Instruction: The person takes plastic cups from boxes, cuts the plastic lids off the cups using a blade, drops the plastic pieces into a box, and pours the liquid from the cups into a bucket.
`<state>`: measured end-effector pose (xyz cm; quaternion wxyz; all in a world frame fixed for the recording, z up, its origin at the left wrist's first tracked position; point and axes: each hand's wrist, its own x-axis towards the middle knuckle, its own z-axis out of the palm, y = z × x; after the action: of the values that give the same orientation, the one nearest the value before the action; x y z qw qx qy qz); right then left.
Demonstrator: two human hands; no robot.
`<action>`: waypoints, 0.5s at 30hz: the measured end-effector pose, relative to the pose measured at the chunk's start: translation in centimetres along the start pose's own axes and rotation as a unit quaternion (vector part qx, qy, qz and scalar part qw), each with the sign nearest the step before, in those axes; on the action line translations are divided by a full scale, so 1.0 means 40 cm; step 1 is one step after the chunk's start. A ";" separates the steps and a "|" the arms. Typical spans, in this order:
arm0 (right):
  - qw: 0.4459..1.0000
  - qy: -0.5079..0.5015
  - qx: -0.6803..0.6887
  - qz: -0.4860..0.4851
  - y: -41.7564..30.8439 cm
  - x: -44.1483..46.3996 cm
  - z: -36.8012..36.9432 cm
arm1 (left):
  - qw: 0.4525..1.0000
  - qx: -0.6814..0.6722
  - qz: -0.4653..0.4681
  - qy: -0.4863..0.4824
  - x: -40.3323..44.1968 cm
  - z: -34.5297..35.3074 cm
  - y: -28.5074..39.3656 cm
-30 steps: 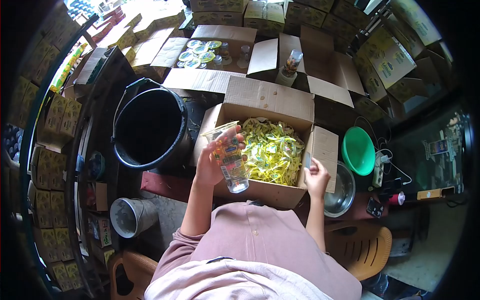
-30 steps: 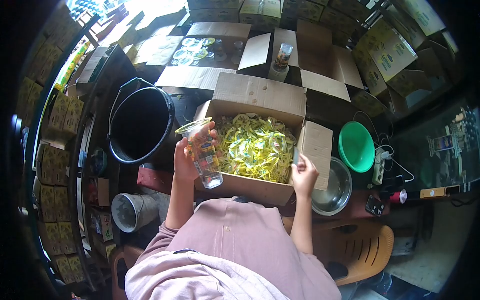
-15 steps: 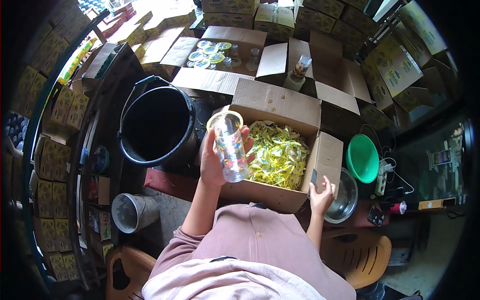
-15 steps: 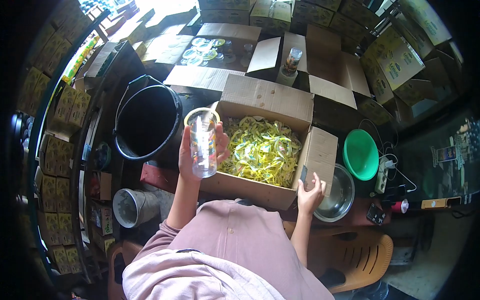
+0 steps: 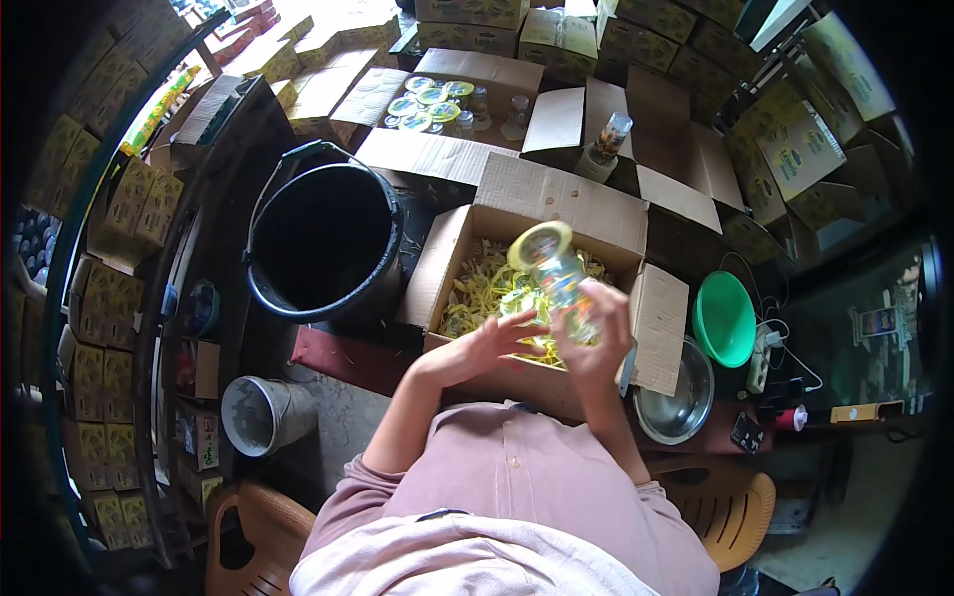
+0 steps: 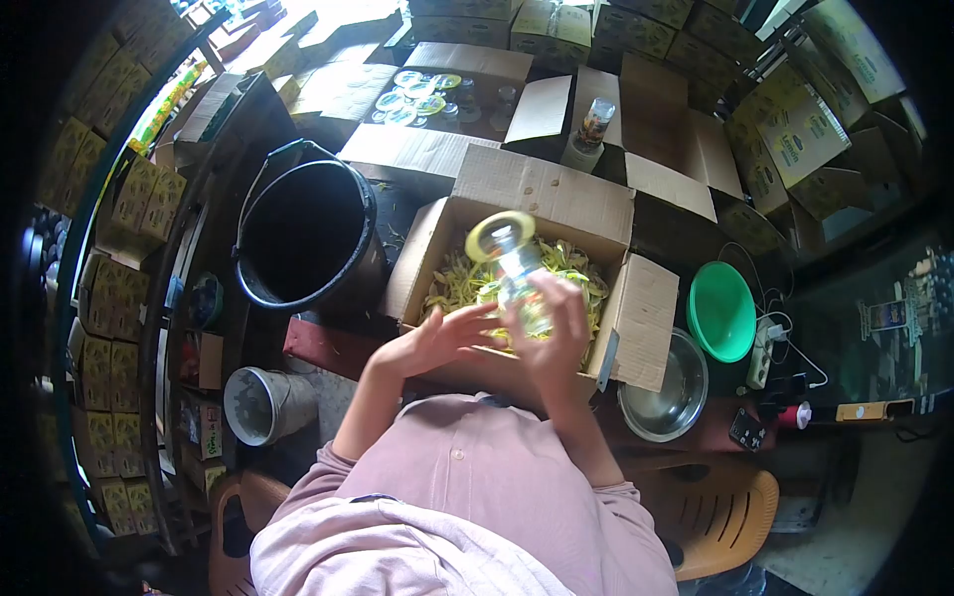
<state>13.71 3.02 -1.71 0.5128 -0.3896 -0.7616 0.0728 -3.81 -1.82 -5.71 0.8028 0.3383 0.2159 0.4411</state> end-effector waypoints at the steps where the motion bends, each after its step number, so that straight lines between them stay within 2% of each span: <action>1: 0.999 0.014 -0.047 -0.007 0.031 0.016 -0.012 | 0.993 0.114 0.000 -0.024 -0.029 -0.003 0.031; 2: 0.997 -0.056 -0.032 0.044 0.067 0.027 -0.022 | 0.973 0.226 0.000 -0.050 -0.055 -0.006 0.063; 3: 0.987 -0.124 -0.016 0.096 0.106 0.032 -0.029 | 0.974 0.225 0.010 -0.019 -0.077 -0.007 0.094; 4: 0.990 -0.111 -0.072 0.049 0.140 0.036 -0.029 | 0.968 0.243 0.054 0.029 -0.102 -0.018 0.118; 5: 0.988 -0.110 -0.084 0.074 0.159 0.037 -0.036 | 0.960 0.249 0.087 0.096 -0.126 -0.031 0.147; 7: 0.984 -0.129 -0.061 0.107 0.153 0.061 -0.054 | 0.924 0.190 0.249 0.216 -0.165 -0.064 0.187; 9: 0.984 -0.123 -0.053 0.115 0.183 0.077 -0.051 | 0.829 0.246 0.326 0.381 -0.192 -0.092 0.226; 11: 0.983 -0.116 -0.056 0.127 0.203 0.112 -0.059 | 0.691 0.405 0.335 0.497 -0.224 -0.179 0.244; 13: 0.981 -0.109 -0.066 0.144 0.210 0.168 -0.072 | 0.616 0.469 0.337 0.536 -0.254 -0.259 0.231; 15: 0.997 -0.010 -0.049 0.063 0.268 0.254 -0.078 | 0.597 0.481 0.288 0.574 -0.261 -0.287 0.206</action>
<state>20.16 16.24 1.63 0.4798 -0.4607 -0.7433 0.0709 -21.25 -3.54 -6.93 0.0655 0.3976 0.7043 0.5845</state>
